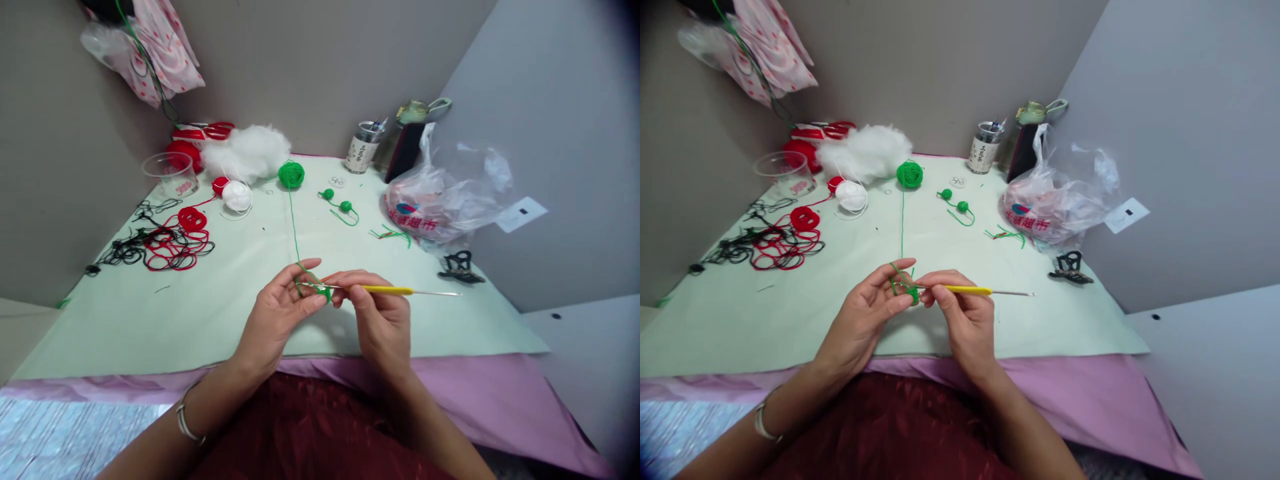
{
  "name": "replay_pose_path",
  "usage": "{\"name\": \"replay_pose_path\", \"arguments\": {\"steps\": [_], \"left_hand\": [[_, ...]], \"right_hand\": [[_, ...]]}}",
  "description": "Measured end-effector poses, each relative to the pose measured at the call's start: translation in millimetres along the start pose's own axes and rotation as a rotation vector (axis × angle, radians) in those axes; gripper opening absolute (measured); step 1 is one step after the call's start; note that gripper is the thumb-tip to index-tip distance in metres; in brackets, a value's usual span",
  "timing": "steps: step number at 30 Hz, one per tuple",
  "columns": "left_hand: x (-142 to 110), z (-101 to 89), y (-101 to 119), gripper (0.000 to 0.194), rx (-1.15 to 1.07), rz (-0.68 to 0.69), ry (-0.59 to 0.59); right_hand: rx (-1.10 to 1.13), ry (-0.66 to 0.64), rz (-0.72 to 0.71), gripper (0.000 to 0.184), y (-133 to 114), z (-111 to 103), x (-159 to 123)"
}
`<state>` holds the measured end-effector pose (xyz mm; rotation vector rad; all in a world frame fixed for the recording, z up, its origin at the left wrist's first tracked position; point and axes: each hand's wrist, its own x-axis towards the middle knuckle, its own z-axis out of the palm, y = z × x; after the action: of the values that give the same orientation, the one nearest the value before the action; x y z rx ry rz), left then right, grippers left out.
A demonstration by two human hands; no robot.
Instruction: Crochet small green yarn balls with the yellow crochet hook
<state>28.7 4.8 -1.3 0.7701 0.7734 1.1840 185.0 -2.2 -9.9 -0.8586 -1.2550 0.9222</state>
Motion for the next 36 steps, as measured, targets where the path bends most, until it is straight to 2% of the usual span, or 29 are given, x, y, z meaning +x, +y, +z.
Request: {"name": "replay_pose_path", "arguments": {"steps": [6,12,19,24,36], "left_hand": [[-1.5,-0.9,0.1,0.038,0.022,0.117,0.043],[1.2,-2.1,-0.3,0.042,0.114,0.079,0.012],[1.0,-2.2,-0.3,0.038,0.109,0.038,0.007],[0.4,-2.0,-1.4,0.039,0.110,0.072,0.034],[-0.9,-2.0,-0.5,0.032,0.061,0.024,-0.022]], "right_hand": [[0.092,0.019,0.073,0.016,6.0,-1.3,-2.9],[0.112,0.034,0.107,0.018,7.3,-1.2,-2.4],[0.158,0.059,0.125,0.018,5.1,0.3,0.7],[0.213,0.085,0.122,0.016,1.9,3.3,2.8],[0.273,0.059,0.135,0.015,1.5,3.6,3.5]]}}
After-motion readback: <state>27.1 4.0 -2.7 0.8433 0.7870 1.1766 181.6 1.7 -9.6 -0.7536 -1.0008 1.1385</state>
